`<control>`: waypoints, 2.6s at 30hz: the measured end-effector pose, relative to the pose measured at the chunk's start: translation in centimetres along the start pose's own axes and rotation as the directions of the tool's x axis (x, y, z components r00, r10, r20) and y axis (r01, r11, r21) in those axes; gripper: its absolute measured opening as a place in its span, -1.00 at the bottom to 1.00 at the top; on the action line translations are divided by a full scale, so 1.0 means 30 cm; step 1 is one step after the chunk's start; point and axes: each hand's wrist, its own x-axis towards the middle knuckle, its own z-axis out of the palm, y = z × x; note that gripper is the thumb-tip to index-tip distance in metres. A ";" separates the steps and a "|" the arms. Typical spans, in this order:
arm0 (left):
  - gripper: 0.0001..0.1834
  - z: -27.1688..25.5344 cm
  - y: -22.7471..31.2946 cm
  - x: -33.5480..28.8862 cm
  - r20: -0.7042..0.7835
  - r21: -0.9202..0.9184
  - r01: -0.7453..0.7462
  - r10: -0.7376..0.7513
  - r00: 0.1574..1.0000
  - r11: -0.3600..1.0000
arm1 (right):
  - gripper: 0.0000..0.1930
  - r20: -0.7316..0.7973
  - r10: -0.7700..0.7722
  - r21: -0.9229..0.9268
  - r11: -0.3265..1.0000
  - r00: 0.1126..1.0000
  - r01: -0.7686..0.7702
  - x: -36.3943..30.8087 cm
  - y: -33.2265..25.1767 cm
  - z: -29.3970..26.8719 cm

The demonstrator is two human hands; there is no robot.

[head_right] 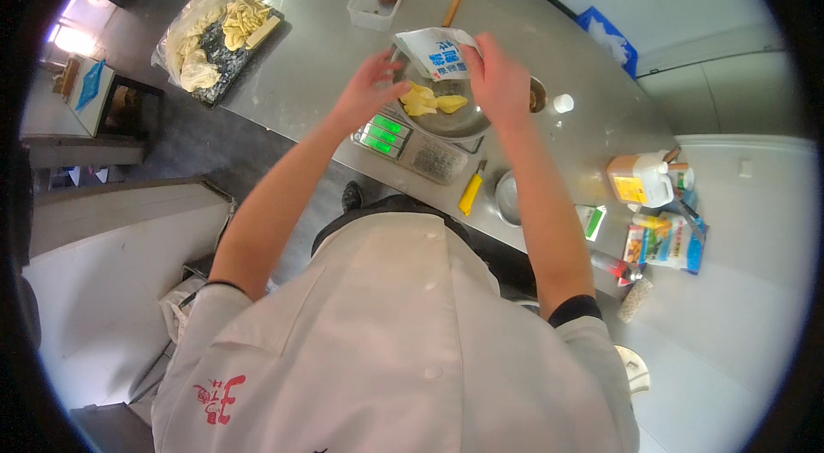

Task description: The person cuts a large block of butter into smaller pieces using a knife and places them into a metal bowl on a digital scale. They then add a powdered ingredient from a small packet into the bowl. Finally, the person walks to an oven and opens the door.

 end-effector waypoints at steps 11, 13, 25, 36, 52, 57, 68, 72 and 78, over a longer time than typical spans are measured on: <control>-0.75 0.109 0.024 0.310 0.258 0.295 -0.058 -0.021 0.966 0.954 | -0.54 0.478 0.278 0.286 0.848 0.833 -0.447 0.092 0.050 0.017; -0.76 0.187 0.101 0.288 0.275 0.394 0.012 -0.130 0.953 0.919 | -0.53 0.332 0.297 0.247 0.889 0.896 -0.386 0.048 0.157 0.053; -0.70 0.127 0.004 0.300 0.390 0.073 -0.011 -0.018 0.921 0.997 | -0.57 0.213 0.305 0.272 0.894 0.928 -0.356 0.022 0.132 0.078; -0.71 0.131 -0.017 0.329 0.418 0.150 -0.070 0.001 0.909 0.986 | -0.54 0.039 0.124 0.078 0.989 0.992 -0.126 -0.012 0.171 0.156; -0.70 0.132 0.073 0.294 0.344 0.343 -0.079 -0.047 0.938 0.936 | -0.59 0.061 0.229 0.219 0.947 0.972 -0.237 0.011 0.151 0.162; -0.73 0.142 0.055 0.300 0.345 0.346 -0.191 0.064 0.936 0.919 | -0.37 0.110 0.261 0.228 0.933 0.959 -0.280 0.000 0.087 0.110; -0.76 0.158 0.012 0.319 0.365 0.444 -0.135 -0.042 0.930 0.886 | -0.37 0.124 0.291 0.104 0.947 0.949 -0.304 -0.016 0.123 0.173; -0.77 0.150 -0.045 0.335 0.341 0.377 -0.135 -0.002 0.940 0.916 | -0.44 0.071 0.223 0.151 0.961 0.972 -0.232 -0.017 0.097 0.182; -0.74 0.165 -0.018 0.318 0.330 0.373 -0.091 -0.040 0.943 0.923 | -0.47 0.060 0.212 0.116 0.969 0.975 -0.218 -0.022 0.119 0.192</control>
